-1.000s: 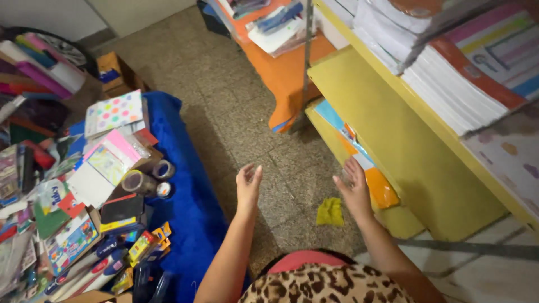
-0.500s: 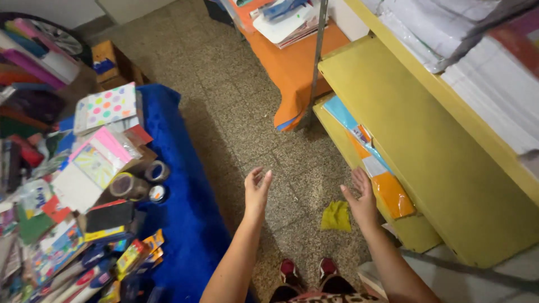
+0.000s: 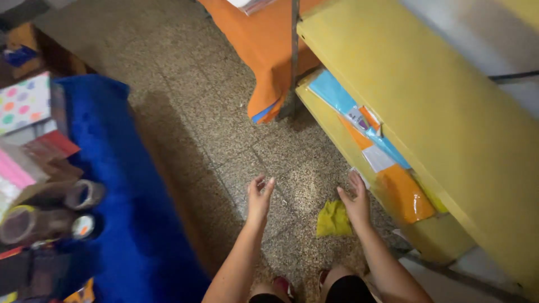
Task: The person picks up various notebooks and stationery items from a cluttered table and places them onto a yellow shelf. They handle items one at a time, including a Pokémon notebook, a bear-themed notebook, and a pink notebook. The person also uses a yellow cloth to wipe the shelf surface before placing items.
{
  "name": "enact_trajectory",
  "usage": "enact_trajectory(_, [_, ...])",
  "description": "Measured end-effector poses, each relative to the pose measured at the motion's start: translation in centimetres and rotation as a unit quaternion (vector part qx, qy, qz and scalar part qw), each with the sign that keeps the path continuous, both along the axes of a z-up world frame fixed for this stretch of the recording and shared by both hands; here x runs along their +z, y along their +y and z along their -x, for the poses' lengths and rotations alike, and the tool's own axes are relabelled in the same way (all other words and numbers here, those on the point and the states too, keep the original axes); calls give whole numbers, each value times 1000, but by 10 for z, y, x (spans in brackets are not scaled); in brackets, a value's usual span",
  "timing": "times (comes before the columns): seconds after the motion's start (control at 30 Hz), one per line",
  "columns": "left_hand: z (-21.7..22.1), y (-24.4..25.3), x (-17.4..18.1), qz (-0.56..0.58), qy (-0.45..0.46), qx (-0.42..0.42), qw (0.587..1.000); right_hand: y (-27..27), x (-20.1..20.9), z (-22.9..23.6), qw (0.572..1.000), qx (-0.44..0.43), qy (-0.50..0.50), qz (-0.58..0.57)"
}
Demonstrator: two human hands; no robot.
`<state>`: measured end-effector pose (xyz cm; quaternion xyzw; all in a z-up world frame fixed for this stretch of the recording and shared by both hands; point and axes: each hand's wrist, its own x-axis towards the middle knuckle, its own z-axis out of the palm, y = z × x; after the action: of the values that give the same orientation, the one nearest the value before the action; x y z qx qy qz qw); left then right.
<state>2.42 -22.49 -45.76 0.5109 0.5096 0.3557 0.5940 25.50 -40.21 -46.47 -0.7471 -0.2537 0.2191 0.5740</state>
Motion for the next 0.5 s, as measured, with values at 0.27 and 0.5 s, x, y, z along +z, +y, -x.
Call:
enact_trajectory(0.27, [-23,21,-172,22,1,-22,1000,-5,-152,-30,993,22,-8,116])
enact_trajectory(0.5, [-30,34,-277,13,81,-38,996,-35,-362,-72,960,87,-47,261])
